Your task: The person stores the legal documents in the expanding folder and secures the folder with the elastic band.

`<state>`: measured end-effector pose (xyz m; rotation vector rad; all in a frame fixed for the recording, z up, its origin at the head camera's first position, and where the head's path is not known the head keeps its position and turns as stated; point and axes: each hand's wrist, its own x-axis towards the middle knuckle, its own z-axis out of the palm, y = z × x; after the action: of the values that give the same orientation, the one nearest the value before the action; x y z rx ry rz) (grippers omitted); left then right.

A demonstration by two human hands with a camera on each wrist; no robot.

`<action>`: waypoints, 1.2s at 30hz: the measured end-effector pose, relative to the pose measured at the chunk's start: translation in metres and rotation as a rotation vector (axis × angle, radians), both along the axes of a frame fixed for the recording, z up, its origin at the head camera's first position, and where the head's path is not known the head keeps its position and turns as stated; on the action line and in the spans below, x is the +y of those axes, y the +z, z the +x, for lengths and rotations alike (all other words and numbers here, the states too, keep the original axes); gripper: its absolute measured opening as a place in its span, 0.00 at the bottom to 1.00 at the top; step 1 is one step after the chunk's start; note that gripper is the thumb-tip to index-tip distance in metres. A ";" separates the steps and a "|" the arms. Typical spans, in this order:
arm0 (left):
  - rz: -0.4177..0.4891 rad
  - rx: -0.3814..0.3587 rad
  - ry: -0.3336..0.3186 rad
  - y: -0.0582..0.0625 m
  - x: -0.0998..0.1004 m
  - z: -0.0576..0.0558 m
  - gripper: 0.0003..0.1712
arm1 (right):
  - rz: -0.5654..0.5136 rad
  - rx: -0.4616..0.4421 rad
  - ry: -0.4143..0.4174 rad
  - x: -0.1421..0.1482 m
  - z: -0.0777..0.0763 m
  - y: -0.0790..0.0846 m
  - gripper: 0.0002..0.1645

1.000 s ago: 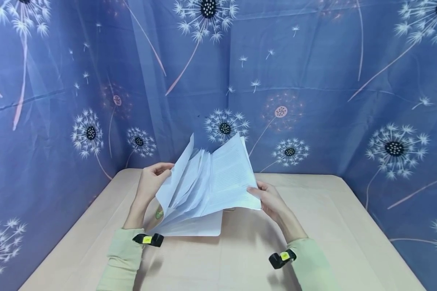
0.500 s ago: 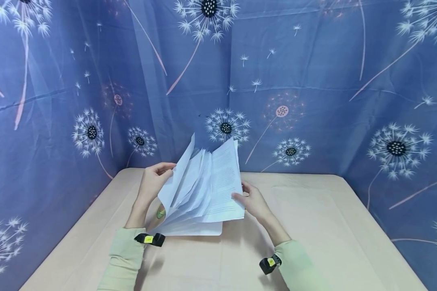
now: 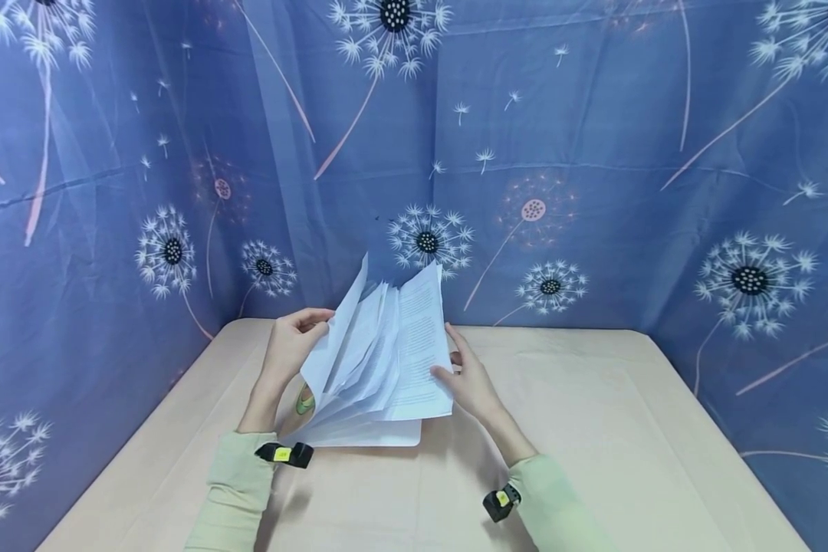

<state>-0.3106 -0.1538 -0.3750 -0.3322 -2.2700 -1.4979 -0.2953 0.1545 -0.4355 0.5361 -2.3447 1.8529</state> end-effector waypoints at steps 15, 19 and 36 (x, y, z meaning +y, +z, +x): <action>0.010 0.024 0.004 0.000 0.002 -0.001 0.12 | -0.015 -0.100 -0.015 -0.007 0.008 0.004 0.52; 0.001 0.017 0.003 0.000 0.001 -0.001 0.13 | -0.024 -0.122 -0.003 -0.005 0.009 0.003 0.51; -0.004 -0.004 -0.008 0.000 0.005 0.002 0.13 | 0.004 -0.105 0.126 -0.012 -0.001 0.002 0.49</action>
<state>-0.3089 -0.1489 -0.3746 -0.3405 -2.2779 -1.4998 -0.2961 0.1427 -0.4336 0.6148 -2.4341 1.9759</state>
